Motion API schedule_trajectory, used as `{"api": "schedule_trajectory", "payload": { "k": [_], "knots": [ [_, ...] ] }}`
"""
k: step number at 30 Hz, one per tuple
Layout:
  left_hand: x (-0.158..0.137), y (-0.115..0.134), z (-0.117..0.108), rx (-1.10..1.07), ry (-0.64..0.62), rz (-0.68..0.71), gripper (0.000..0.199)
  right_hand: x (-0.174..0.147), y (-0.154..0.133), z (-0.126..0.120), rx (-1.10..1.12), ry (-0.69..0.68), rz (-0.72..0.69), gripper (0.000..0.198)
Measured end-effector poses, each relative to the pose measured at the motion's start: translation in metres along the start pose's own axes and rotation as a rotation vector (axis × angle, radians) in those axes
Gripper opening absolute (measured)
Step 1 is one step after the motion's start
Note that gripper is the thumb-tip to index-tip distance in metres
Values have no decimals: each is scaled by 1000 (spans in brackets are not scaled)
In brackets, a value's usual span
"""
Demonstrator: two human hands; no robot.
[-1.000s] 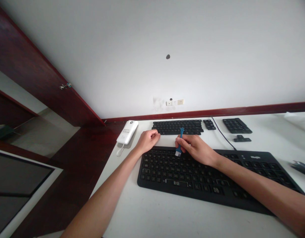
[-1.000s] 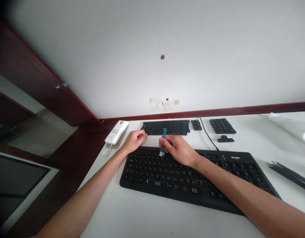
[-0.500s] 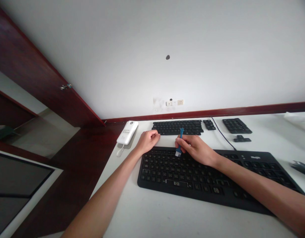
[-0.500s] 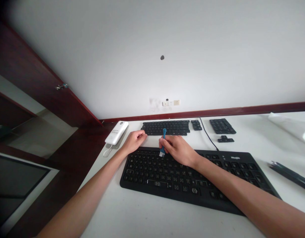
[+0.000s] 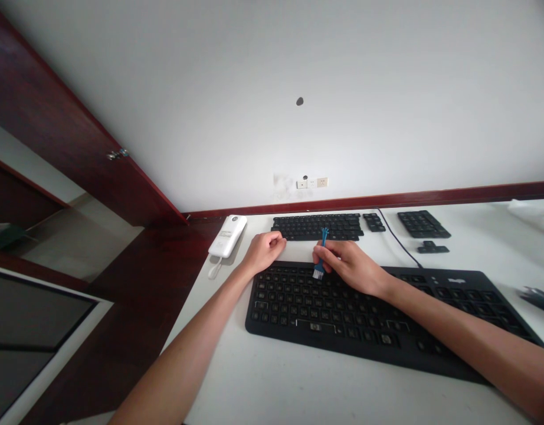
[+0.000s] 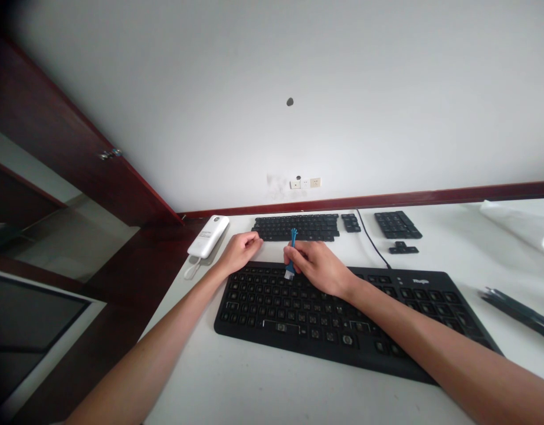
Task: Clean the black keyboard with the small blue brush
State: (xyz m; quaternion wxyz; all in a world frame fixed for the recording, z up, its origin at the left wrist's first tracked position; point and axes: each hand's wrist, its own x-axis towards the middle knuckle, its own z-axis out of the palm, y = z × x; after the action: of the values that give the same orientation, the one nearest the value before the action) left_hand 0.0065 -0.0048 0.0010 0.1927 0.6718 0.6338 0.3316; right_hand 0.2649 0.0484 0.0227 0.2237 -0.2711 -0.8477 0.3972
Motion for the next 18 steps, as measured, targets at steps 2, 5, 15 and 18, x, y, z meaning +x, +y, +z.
{"api": "schedule_trajectory", "payload": {
  "k": [2,5,15,18],
  "knots": [
    [0,-1,0,2,0,0,37,0,0,0,-2,1,-4,48],
    [0,-1,1,0,-1,-3,36,0,0,0,-4,1,-5,47],
    [0,0,0,-5,-2,-3,36,1,-2,0,0,-4,-1,45],
    [1,-1,0,-1,-4,-5,35,0,-1,0,0,-3,-4,46]
  ]
}}
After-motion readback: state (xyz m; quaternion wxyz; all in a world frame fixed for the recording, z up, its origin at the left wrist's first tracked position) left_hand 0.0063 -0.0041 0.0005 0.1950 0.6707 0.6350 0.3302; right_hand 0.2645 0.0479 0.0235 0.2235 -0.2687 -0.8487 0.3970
